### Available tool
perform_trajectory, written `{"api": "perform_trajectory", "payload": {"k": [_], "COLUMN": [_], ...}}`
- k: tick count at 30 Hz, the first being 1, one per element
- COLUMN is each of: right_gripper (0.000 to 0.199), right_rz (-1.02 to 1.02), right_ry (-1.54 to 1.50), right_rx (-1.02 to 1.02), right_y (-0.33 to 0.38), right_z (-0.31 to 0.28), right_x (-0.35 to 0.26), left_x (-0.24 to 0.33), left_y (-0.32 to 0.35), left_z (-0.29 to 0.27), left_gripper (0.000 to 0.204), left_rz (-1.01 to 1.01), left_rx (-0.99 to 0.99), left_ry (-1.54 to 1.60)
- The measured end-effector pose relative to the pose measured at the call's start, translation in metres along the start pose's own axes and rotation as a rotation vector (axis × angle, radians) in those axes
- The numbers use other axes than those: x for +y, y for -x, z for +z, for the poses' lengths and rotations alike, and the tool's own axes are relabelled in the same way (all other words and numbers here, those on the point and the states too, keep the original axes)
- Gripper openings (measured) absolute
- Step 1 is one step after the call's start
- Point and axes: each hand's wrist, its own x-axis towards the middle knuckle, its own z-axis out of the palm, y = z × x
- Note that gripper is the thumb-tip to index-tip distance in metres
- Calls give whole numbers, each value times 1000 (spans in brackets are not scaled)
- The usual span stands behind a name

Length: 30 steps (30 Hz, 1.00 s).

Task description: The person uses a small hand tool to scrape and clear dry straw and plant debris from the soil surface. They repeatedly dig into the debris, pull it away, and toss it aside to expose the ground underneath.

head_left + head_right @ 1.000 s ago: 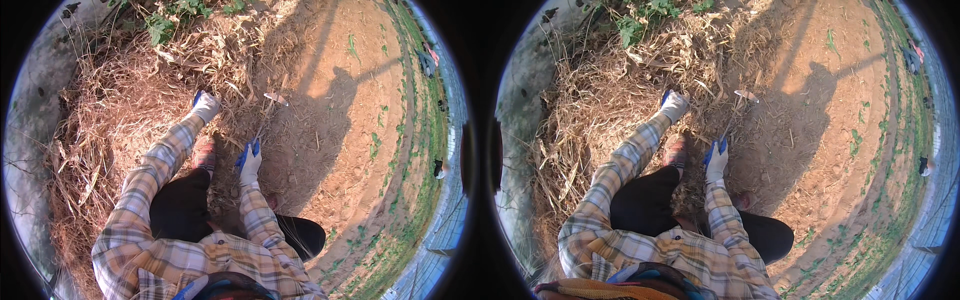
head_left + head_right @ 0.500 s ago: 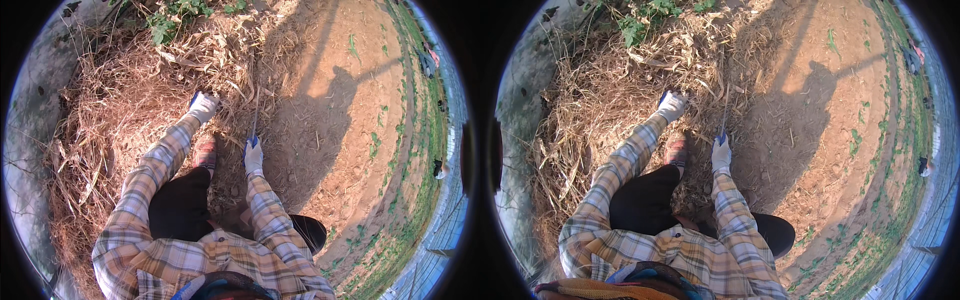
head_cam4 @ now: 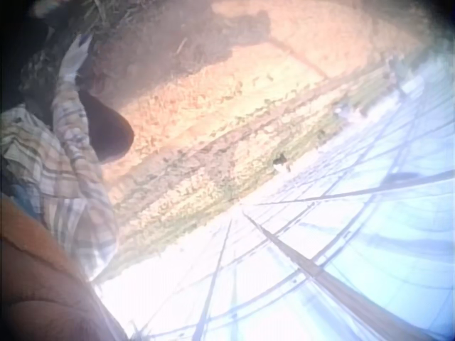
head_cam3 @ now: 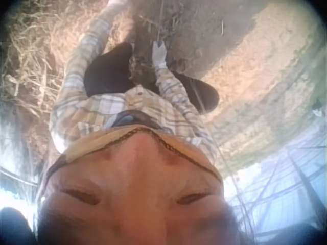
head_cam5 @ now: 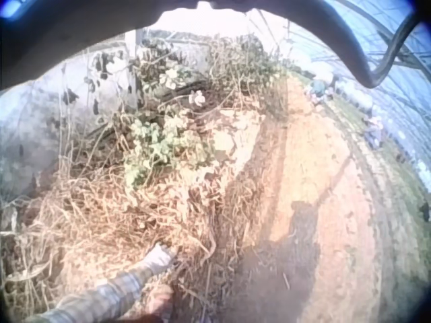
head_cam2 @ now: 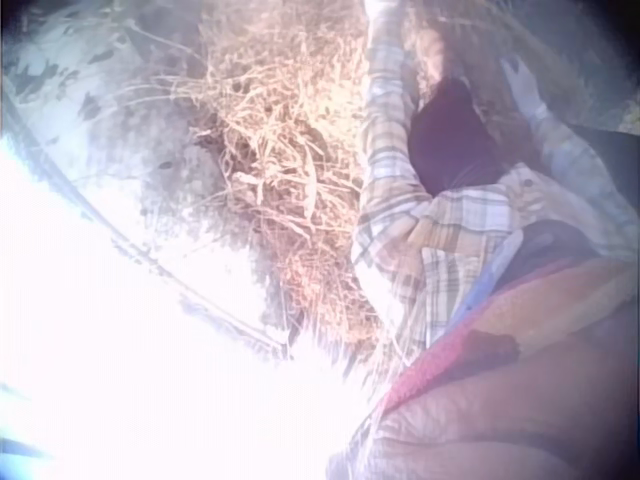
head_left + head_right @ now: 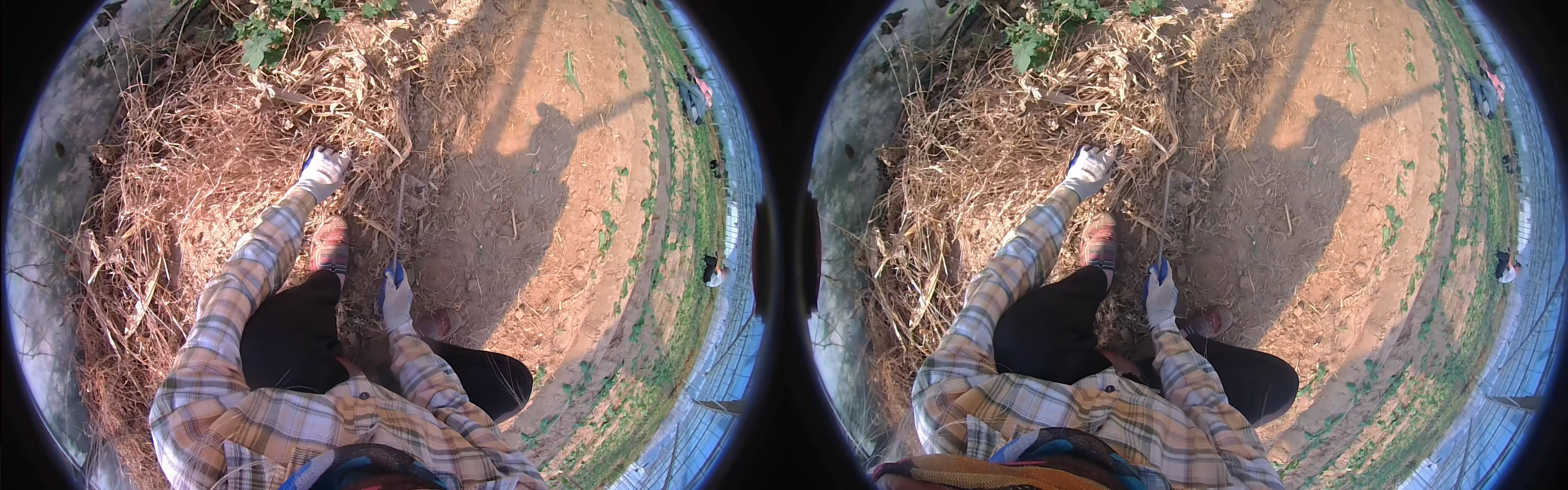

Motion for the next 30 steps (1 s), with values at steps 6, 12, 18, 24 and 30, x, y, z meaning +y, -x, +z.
{"api": "perform_trajectory", "payload": {"k": [6,12,18,24,30], "right_gripper": [40,42,47,45,45], "right_rz": [-67,-200,49,-31,75], "right_ry": [-95,170,679,448,378], "right_rx": [208,180,14,45,13], "right_y": [-52,-132,-144,-134,-65], "right_z": [-13,-27,-23,-19,-26], "right_x": [-40,-69,-89,-65,-15], "left_x": [34,83,70,66,61], "left_y": [14,-9,-71,-109,-111], "left_z": [-40,-51,-19,-7,-6], "left_gripper": [58,57,75,73,62], "left_rz": [-148,359,332,102,176], "left_rx": [426,284,-290,-348,-378], "left_ry": [361,100,-292,-389,-405]}}
